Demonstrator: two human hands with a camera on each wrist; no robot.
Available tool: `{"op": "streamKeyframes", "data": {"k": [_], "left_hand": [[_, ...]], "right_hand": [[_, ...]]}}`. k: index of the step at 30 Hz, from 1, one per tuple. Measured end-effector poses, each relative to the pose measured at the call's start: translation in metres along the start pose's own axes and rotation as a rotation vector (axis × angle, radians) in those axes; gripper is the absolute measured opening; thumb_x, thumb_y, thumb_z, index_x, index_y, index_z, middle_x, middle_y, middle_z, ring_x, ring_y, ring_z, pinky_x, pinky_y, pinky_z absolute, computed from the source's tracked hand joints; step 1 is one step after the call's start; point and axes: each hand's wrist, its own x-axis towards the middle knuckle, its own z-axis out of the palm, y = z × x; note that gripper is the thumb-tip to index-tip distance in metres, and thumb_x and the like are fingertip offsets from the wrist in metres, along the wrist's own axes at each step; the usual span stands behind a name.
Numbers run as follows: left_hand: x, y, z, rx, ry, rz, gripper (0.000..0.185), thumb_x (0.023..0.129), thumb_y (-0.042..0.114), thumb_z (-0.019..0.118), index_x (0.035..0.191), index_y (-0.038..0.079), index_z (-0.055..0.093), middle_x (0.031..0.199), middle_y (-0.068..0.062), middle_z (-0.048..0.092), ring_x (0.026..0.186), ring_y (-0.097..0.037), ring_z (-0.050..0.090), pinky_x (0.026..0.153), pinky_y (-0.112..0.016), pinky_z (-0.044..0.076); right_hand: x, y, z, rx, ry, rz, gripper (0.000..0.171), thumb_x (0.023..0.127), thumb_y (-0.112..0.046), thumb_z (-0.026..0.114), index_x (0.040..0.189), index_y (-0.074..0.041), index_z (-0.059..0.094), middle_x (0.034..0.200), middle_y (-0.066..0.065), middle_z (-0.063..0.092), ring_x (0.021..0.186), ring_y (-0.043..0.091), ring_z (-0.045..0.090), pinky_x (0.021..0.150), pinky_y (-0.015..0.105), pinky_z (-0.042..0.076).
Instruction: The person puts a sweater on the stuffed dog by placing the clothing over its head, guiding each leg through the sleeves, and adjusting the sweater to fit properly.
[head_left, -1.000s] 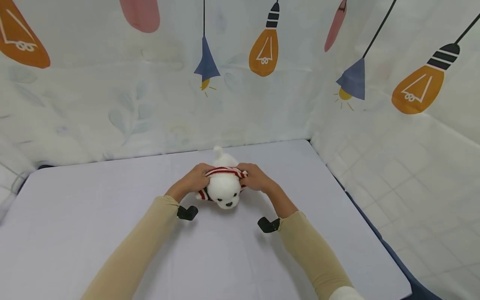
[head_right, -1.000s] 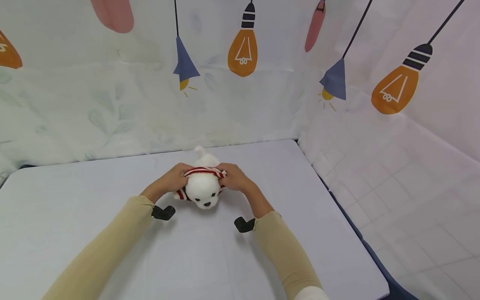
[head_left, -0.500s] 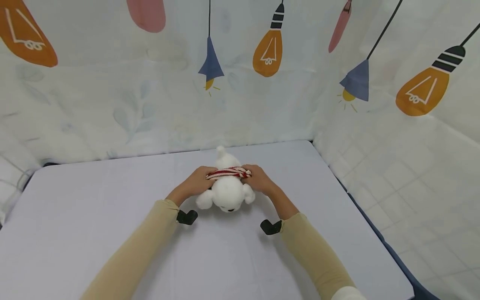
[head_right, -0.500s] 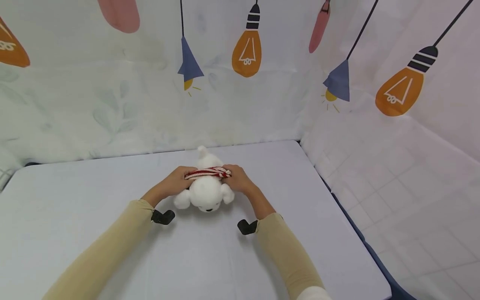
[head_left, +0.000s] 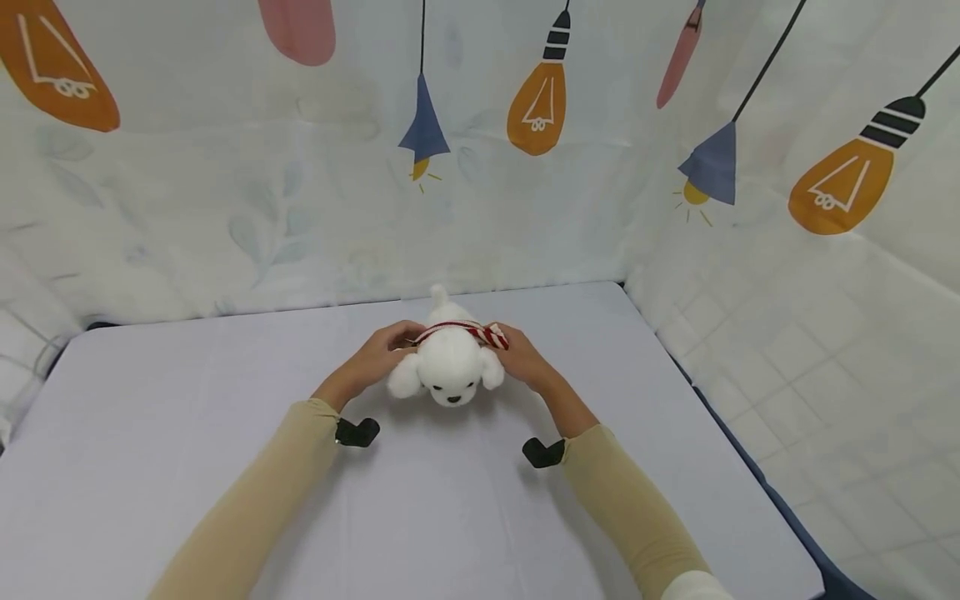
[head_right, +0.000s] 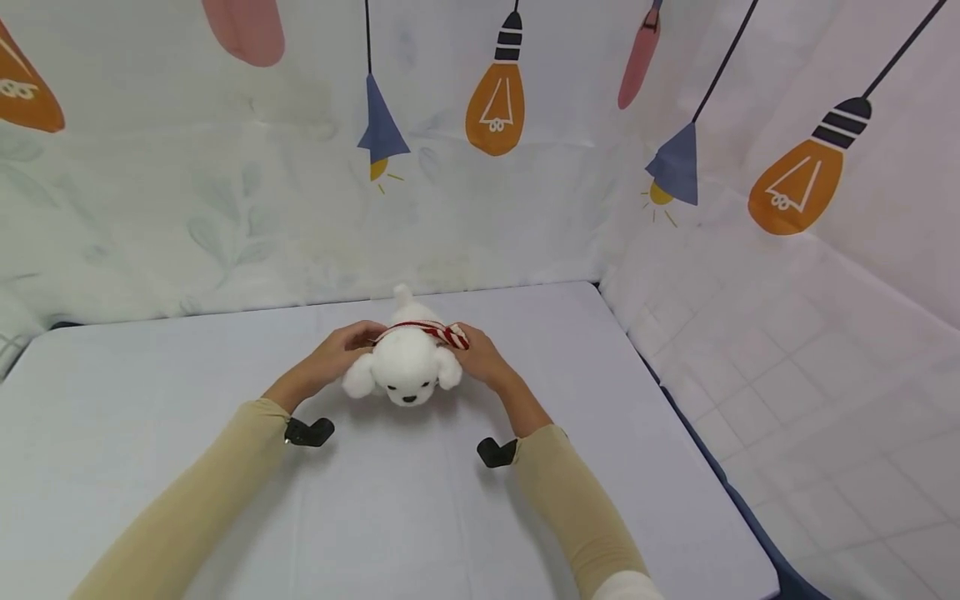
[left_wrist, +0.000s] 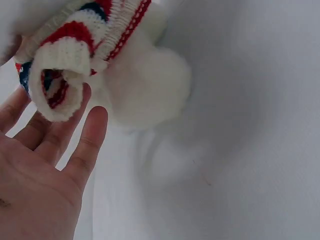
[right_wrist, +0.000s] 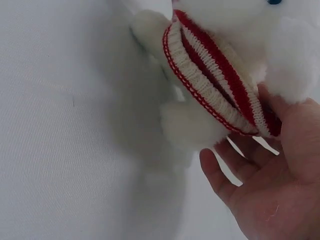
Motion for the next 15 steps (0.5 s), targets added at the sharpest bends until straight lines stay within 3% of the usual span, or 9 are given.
{"op": "streamKeyframes", "data": {"k": [5, 15], "left_hand": [[-0.0035, -0.0035, -0.0020, -0.002, -0.034, -0.040, 0.037, 0.100, 0.025, 0.052, 0.132, 0.008, 0.053, 0.137, -0.015, 0.053, 0.130, -0.033, 0.048, 0.108, -0.052, 0.038], [-0.0056, -0.0074, 0.0045, 0.079, -0.095, -0.164, 0.049, 0.102, 0.040, 0.041, 0.141, 0.010, 0.045, 0.146, -0.015, 0.045, 0.136, -0.032, 0.039, 0.111, -0.056, 0.031]], "right_hand": [[-0.0005, 0.0022, -0.0003, 0.001, 0.001, 0.000, 0.027, 0.094, -0.032, 0.059, 0.110, -0.010, 0.060, 0.108, 0.007, 0.062, 0.092, 0.017, 0.050, 0.080, 0.032, 0.043], [-0.0061, 0.0061, 0.0041, 0.019, 0.000, 0.061, 0.039, 0.096, -0.038, 0.055, 0.126, -0.014, 0.060, 0.122, 0.007, 0.063, 0.097, 0.016, 0.053, 0.085, 0.033, 0.044]]}}
